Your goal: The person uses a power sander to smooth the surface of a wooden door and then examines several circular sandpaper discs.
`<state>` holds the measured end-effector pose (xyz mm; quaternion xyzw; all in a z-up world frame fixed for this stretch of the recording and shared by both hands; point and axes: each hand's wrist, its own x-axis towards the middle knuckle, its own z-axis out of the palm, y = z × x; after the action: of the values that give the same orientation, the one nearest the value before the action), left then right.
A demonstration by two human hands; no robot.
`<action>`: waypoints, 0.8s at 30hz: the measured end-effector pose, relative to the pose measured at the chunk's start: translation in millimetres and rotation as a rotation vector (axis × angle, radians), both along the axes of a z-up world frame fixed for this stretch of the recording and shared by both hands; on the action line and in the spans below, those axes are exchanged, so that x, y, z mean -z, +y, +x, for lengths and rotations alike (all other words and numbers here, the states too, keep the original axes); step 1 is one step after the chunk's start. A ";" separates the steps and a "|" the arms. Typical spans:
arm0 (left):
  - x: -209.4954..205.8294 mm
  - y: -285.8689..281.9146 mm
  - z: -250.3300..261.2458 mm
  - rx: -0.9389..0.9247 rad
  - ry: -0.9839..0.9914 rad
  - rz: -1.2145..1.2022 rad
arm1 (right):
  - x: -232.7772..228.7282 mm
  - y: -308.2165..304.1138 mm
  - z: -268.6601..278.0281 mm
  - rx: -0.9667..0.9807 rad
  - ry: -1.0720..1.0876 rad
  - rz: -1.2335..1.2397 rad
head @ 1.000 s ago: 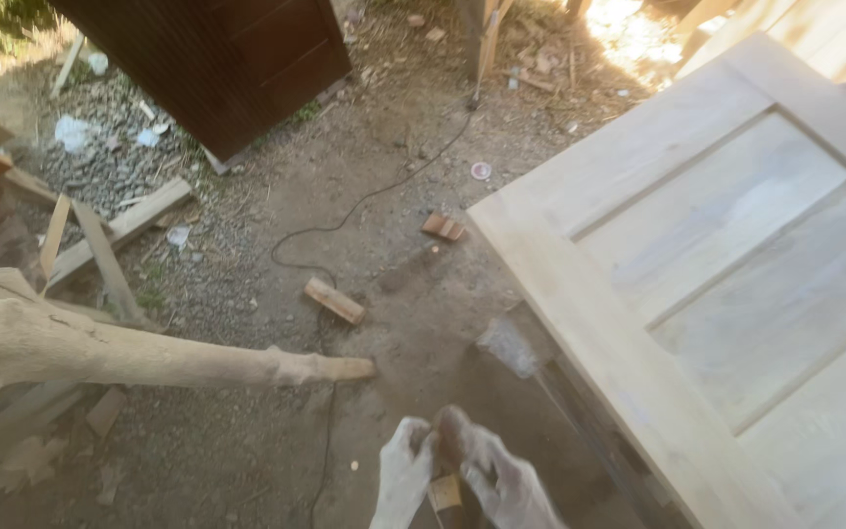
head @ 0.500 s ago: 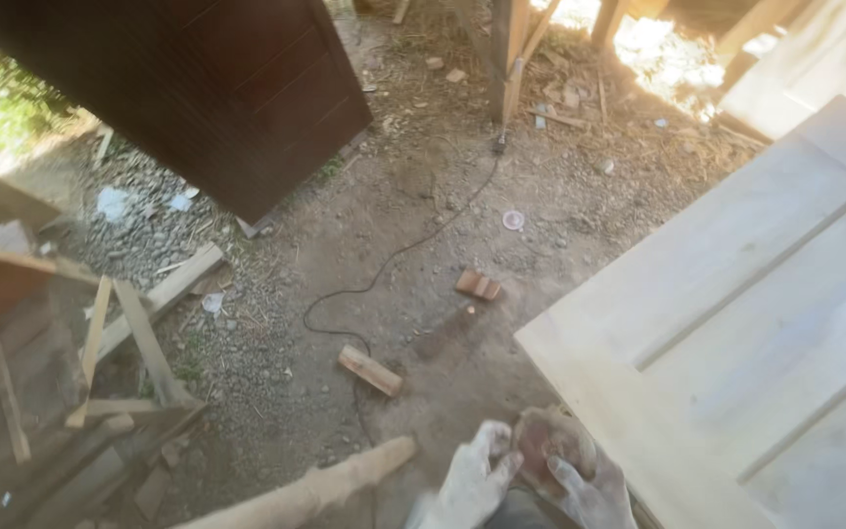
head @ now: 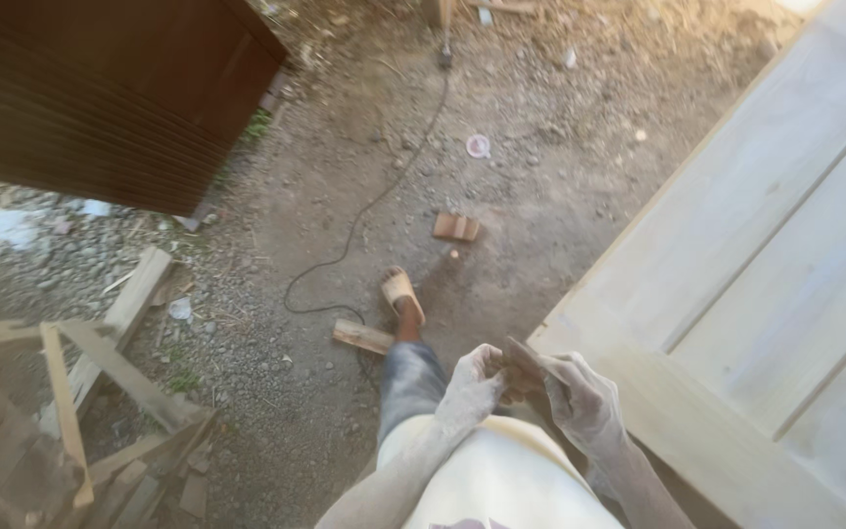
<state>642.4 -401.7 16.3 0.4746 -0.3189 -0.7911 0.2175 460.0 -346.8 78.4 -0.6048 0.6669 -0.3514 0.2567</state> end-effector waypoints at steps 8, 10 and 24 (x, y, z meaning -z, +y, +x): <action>-12.1 -209.8 129.0 0.240 0.095 -0.192 | 33.6 -159.6 128.4 0.241 -0.579 0.350; -26.0 -259.2 168.8 0.234 0.192 -0.218 | 31.7 -218.0 157.0 0.125 -0.614 0.344; -57.3 -430.0 285.3 0.043 -0.181 -0.209 | -16.0 -479.4 249.6 -0.248 -0.335 0.796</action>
<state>927.7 -831.8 73.6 0.5118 -0.4281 -0.7120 0.2189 709.6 -826.1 94.5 -0.4688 0.6220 -0.1271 0.6142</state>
